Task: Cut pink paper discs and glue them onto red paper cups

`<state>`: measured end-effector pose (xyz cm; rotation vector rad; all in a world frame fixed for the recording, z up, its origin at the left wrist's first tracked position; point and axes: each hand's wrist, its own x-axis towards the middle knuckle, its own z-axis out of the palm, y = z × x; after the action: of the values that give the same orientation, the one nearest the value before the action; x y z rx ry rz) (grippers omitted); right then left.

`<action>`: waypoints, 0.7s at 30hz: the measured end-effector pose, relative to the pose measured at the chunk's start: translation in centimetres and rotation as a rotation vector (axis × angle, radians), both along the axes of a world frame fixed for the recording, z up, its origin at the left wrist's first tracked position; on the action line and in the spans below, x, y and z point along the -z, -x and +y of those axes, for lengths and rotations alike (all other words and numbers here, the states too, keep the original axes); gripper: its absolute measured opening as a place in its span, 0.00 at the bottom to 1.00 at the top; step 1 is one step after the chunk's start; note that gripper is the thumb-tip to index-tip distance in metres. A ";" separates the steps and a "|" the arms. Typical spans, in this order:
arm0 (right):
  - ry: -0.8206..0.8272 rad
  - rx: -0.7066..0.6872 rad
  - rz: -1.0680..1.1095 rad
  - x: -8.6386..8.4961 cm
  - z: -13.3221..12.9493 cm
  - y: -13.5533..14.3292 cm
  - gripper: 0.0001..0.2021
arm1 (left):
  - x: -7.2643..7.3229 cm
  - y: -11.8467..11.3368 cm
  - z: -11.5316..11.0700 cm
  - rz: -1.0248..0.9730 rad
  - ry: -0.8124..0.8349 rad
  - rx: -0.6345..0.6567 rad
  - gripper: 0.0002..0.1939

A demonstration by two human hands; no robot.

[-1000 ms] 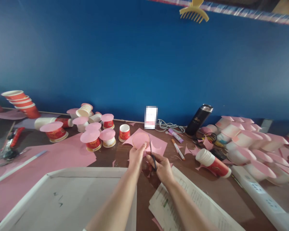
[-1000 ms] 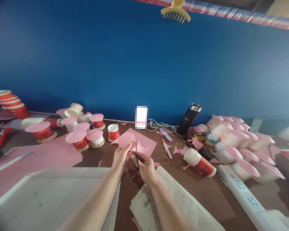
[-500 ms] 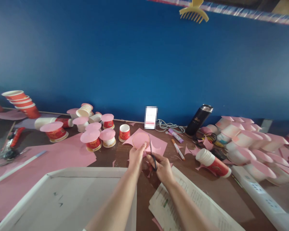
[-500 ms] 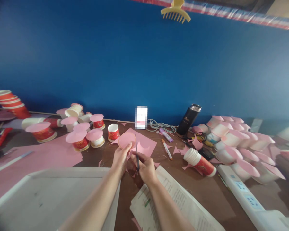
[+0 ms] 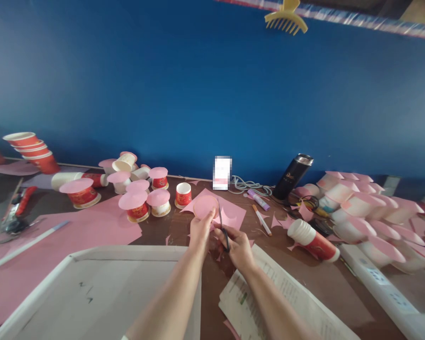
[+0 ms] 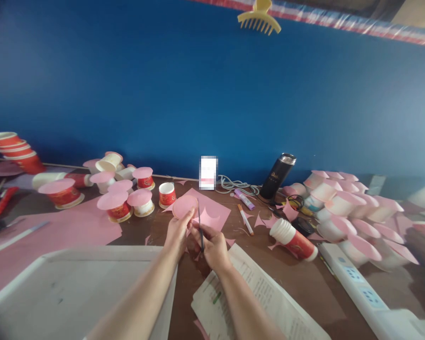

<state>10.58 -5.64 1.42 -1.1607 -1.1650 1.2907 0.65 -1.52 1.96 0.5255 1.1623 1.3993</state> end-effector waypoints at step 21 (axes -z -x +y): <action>-0.024 0.032 0.001 0.0 0.1 -0.1 0.22 | -0.2 0.0 -0.3 -0.014 -0.052 0.051 0.18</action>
<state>10.68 -5.53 1.44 -1.1566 -1.1541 1.2500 0.66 -1.83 2.12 0.5773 1.0961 1.3900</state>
